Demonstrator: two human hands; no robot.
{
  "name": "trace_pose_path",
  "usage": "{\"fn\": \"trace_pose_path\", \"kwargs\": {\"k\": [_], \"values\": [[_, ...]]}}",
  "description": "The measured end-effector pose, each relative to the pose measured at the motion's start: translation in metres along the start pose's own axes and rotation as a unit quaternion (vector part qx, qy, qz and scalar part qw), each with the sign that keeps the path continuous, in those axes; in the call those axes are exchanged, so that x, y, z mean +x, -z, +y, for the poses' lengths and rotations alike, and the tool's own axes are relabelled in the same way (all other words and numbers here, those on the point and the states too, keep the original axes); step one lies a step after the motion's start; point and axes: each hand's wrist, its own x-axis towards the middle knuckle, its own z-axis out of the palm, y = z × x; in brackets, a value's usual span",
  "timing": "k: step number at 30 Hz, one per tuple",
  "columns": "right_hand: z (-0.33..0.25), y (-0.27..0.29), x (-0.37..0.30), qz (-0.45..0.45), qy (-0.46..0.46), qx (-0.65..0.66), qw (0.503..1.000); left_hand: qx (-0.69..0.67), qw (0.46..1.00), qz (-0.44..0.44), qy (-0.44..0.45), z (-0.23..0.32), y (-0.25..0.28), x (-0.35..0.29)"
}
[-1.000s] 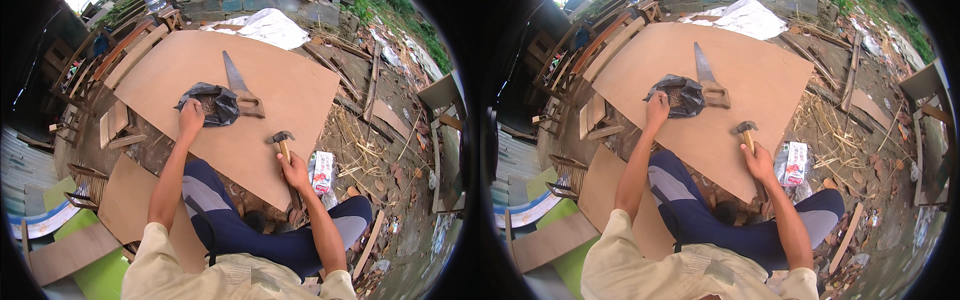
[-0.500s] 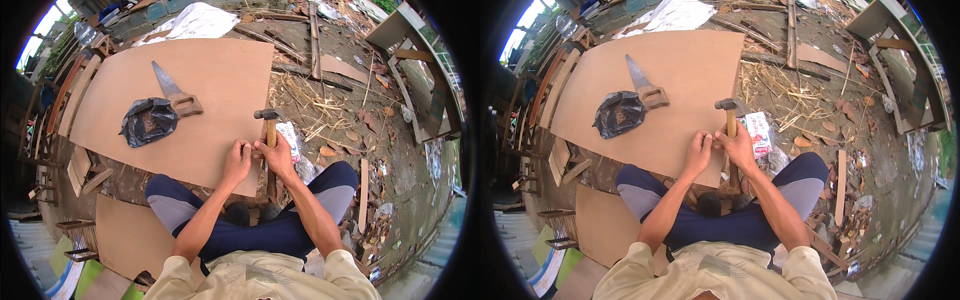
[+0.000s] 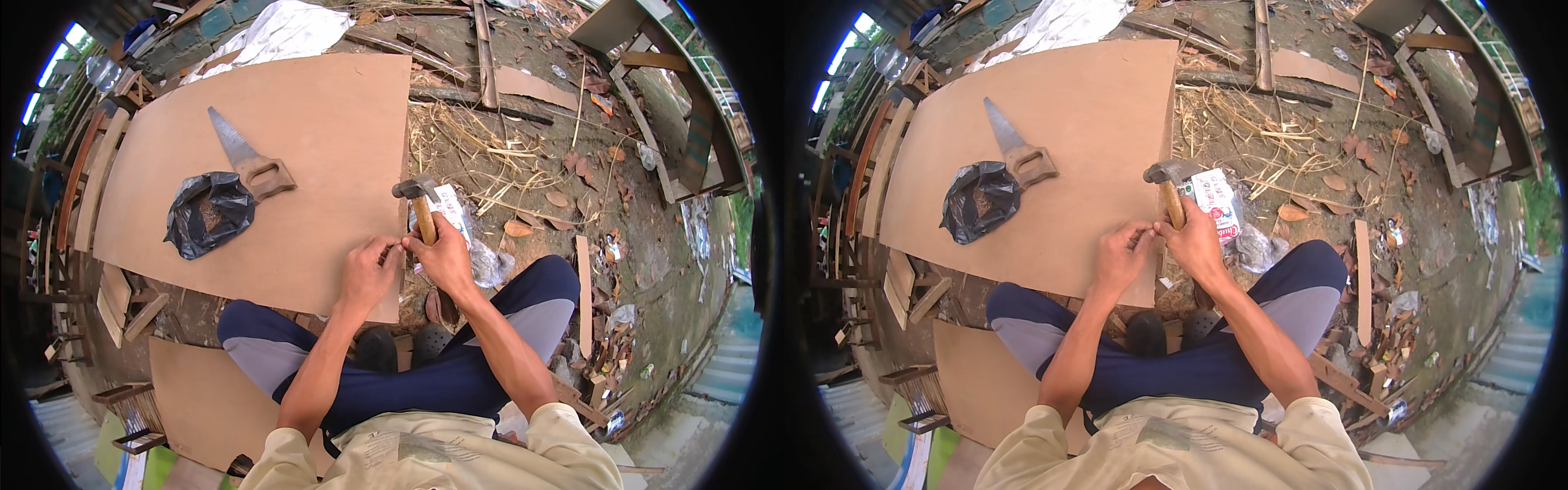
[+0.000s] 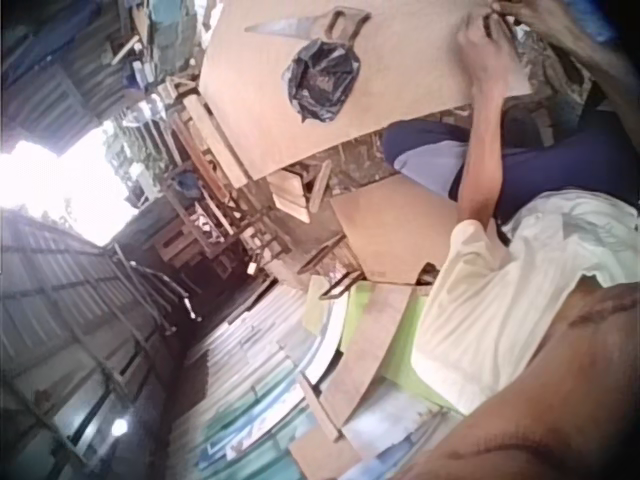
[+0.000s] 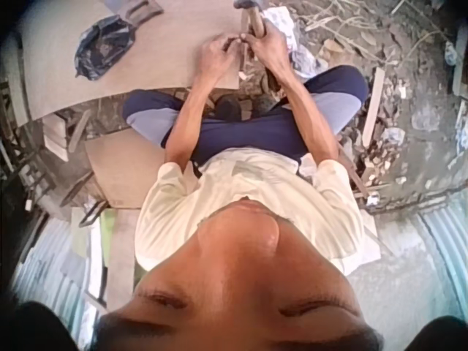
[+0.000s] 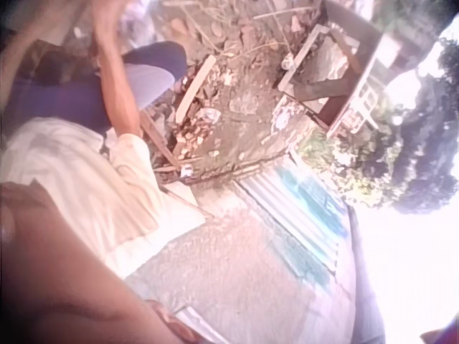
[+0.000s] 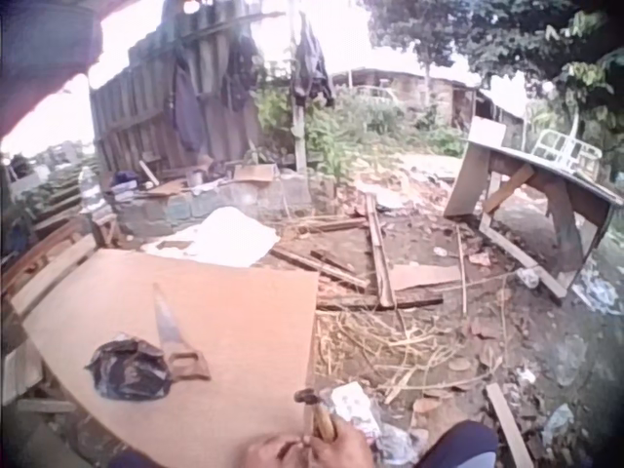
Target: The person sits on the ground and repeatedly hammers nails into a large sheet of plywood. They pick nails from a black plastic bag, place them on the board, and drive them in with a hammer. A hand saw rests on the plywood nearby.
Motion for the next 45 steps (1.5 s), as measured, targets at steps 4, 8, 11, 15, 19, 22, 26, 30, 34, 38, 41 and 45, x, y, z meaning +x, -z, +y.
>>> {"fn": "trace_pose_path", "kwargs": {"k": [4, 8, 11, 15, 19, 22, 26, 30, 34, 38, 41, 45], "values": [[-0.01, 0.0, 0.012, -0.046, -0.088, 0.088, 0.991, 0.02, 1.0, -0.004, -0.003, -0.008, 0.005, 0.013], [0.027, -0.013, 0.05, 0.041, -0.004, 0.096, 0.995, -0.012, 0.998, 0.041, 0.051, -0.022, 0.013, 0.032], [0.05, -0.021, 0.081, 0.051, -0.036, 0.222, 0.973, -0.021, 0.994, 0.072, 0.079, -0.039, 0.026, 0.054], [0.046, -0.031, 0.097, 0.005, -0.114, 0.271, 0.956, -0.017, 0.992, 0.083, 0.096, -0.04, 0.034, 0.08], [0.04, -0.043, 0.105, -0.011, -0.164, 0.323, 0.932, -0.035, 0.989, 0.089, 0.113, -0.046, 0.034, 0.092], [0.041, -0.046, 0.11, -0.018, -0.174, 0.366, 0.914, -0.059, 0.986, 0.097, 0.125, -0.043, 0.031, 0.095], [0.043, -0.049, 0.111, -0.012, -0.177, 0.394, 0.902, -0.03, 0.987, 0.101, 0.119, -0.047, 0.026, 0.098], [0.042, -0.043, 0.112, -0.026, -0.196, 0.424, 0.884, 0.028, 0.992, 0.072, 0.101, -0.043, 0.027, 0.104], [0.045, -0.044, 0.113, -0.039, -0.202, 0.427, 0.88, 0.161, 0.984, 0.062, -0.032, -0.051, 0.034, 0.112], [0.047, -0.044, 0.115, -0.032, -0.205, 0.429, 0.879, 0.229, 0.971, 0.055, -0.042, -0.053, 0.031, 0.112], [0.047, -0.044, 0.114, -0.035, -0.214, 0.425, 0.879, 0.224, 0.972, 0.064, -0.041, -0.059, 0.03, 0.111], [0.05, -0.044, 0.115, -0.042, -0.213, 0.425, 0.879, 0.23, 0.969, 0.07, -0.059, -0.062, 0.028, 0.111]]}}
